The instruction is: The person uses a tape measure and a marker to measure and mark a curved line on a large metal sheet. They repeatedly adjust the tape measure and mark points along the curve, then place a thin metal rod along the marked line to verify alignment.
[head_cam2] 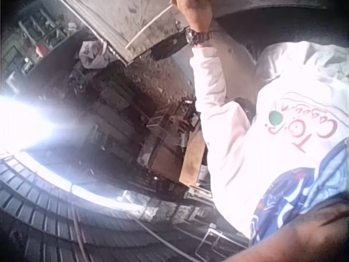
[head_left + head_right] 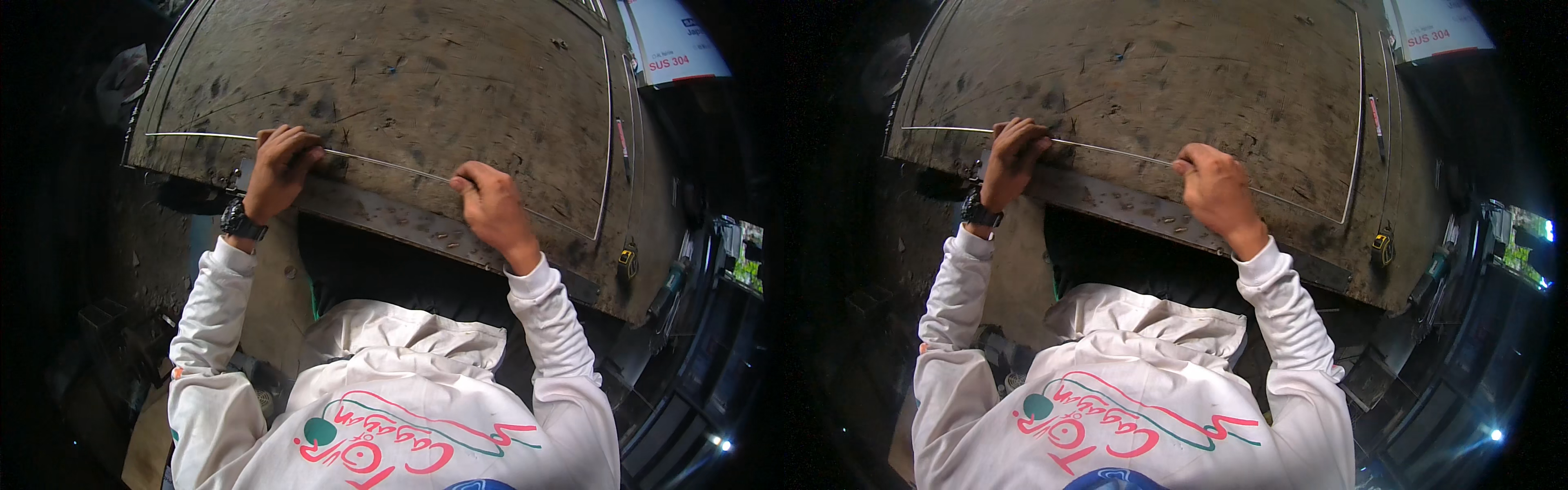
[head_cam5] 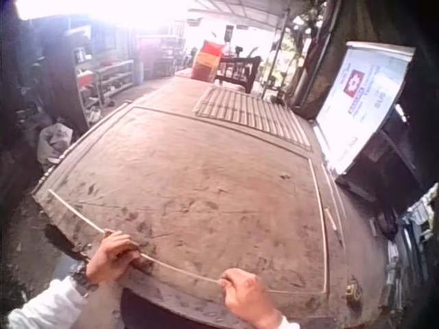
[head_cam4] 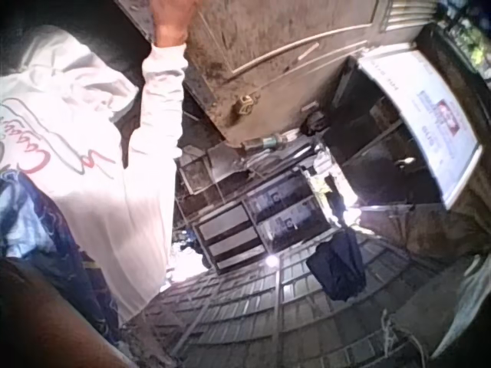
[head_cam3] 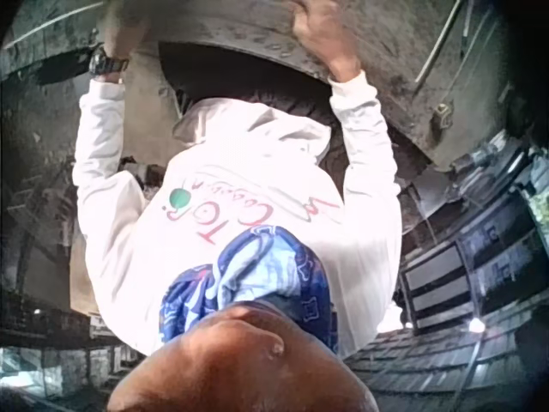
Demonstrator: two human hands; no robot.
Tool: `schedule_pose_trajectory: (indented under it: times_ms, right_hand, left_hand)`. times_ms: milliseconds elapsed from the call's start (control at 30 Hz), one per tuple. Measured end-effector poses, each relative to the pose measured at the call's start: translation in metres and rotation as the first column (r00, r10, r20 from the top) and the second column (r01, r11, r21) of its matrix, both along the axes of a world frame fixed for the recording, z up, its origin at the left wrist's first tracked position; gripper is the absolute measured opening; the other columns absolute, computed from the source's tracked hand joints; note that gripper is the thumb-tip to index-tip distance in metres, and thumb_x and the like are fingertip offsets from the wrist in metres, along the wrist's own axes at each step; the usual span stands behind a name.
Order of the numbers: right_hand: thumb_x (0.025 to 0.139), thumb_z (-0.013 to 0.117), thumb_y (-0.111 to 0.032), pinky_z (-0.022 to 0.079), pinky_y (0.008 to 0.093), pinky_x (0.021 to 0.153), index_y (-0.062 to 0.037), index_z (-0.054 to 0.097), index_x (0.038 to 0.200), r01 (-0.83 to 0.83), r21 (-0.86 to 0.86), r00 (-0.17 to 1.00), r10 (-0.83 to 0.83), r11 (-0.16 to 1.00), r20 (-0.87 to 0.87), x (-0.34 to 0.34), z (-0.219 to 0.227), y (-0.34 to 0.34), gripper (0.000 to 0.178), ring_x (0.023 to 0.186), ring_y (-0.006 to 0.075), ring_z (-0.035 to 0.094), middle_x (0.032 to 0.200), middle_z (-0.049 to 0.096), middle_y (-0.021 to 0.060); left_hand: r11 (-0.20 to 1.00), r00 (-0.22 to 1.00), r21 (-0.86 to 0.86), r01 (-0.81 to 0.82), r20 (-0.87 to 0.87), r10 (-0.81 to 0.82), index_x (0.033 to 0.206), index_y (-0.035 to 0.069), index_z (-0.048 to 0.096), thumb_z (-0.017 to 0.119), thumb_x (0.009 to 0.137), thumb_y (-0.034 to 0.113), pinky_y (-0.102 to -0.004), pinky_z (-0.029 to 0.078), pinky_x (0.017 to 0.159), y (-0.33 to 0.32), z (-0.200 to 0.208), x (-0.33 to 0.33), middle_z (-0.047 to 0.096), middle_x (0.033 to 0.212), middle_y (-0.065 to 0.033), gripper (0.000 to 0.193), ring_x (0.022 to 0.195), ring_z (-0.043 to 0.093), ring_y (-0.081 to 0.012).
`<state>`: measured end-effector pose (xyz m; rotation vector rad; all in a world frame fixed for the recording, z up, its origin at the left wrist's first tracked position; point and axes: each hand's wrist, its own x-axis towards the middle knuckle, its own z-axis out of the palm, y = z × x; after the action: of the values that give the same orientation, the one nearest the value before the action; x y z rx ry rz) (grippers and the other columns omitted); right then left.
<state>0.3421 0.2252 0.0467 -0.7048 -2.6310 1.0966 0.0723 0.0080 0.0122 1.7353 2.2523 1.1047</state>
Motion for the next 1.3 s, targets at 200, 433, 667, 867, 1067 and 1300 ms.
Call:
schedule_pose_trajectory:
  times_ms: [200, 433, 667, 867, 1067, 1300]
  right_hand:
    - [0.096, 0.067, -0.012, 0.055, 0.0456, 0.075, 0.0011, 0.074, 0.094, -0.008, 0.044, 0.999, 0.010, 0.999, -0.032, -0.068, -0.013, -0.058, 0.015, 0.084, 0.0385, 0.074, 0.090, 0.075, 0.0210]
    - [0.097, 0.069, -0.014, 0.056, 0.0399, 0.073, 0.0017, 0.078, 0.098, 0.020, -0.086, 0.996, -0.012, 0.996, 0.091, 0.010, -0.003, -0.021, 0.018, 0.082, 0.0346, 0.077, 0.088, 0.077, 0.0199]
    - [0.098, 0.071, -0.017, 0.049, 0.0360, 0.067, 0.0034, 0.074, 0.096, 0.138, -0.084, 0.975, -0.120, 0.987, 0.185, 0.119, 0.015, 0.022, 0.021, 0.067, 0.0252, 0.064, 0.078, 0.070, 0.0159]
    - [0.097, 0.074, -0.018, 0.046, 0.0357, 0.062, 0.0034, 0.071, 0.089, 0.134, -0.025, 0.987, -0.131, 0.991, 0.098, 0.105, 0.003, 0.020, 0.023, 0.066, 0.0254, 0.061, 0.075, 0.066, 0.0157]
    - [0.095, 0.076, -0.022, 0.051, 0.0435, 0.063, 0.0000, 0.071, 0.084, 0.056, 0.096, 0.995, -0.048, 0.994, -0.085, 0.064, -0.008, 0.003, 0.025, 0.069, 0.0358, 0.069, 0.079, 0.069, 0.0171]
    - [0.098, 0.070, -0.016, 0.053, 0.0439, 0.066, 0.0009, 0.067, 0.085, 0.002, 0.025, 0.998, 0.000, 1.000, -0.065, -0.004, -0.011, -0.036, 0.022, 0.073, 0.0379, 0.070, 0.082, 0.069, 0.0186]
  left_hand:
    - [0.999, 0.999, -0.012, 0.049, -0.005, -0.049, 0.099, 0.006, 0.072, 0.074, 0.093, 0.012, -0.0356, 0.039, 0.089, -0.001, 0.002, 0.000, 0.066, 0.089, -0.0042, 0.009, 0.089, 0.063, -0.0243]
    - [0.995, 0.997, -0.065, 0.080, -0.016, -0.081, 0.097, 0.004, 0.070, 0.073, 0.093, 0.009, -0.0361, 0.040, 0.089, -0.001, -0.002, -0.001, 0.063, 0.088, -0.0063, 0.007, 0.088, 0.061, -0.0261]
    - [0.993, 0.996, -0.084, 0.086, 0.007, -0.086, 0.096, 0.004, 0.070, 0.072, 0.094, 0.009, -0.0349, 0.038, 0.090, 0.000, 0.001, 0.000, 0.062, 0.086, -0.0062, 0.006, 0.086, 0.059, -0.0242]
    - [0.995, 0.996, -0.065, 0.082, -0.019, -0.084, 0.097, 0.004, 0.070, 0.070, 0.094, 0.009, -0.0344, 0.037, 0.091, 0.001, -0.001, -0.001, 0.062, 0.086, -0.0060, 0.006, 0.086, 0.059, -0.0233]
    - [0.994, 0.997, -0.079, 0.078, -0.014, -0.079, 0.098, 0.004, 0.071, 0.071, 0.094, 0.010, -0.0352, 0.037, 0.090, 0.003, 0.002, 0.004, 0.065, 0.088, -0.0064, 0.007, 0.087, 0.060, -0.0245]
    - [0.996, 0.998, -0.062, 0.069, -0.005, -0.069, 0.098, 0.005, 0.071, 0.074, 0.093, 0.012, -0.0355, 0.038, 0.087, 0.002, 0.002, 0.004, 0.065, 0.089, -0.0053, 0.008, 0.089, 0.061, -0.0244]
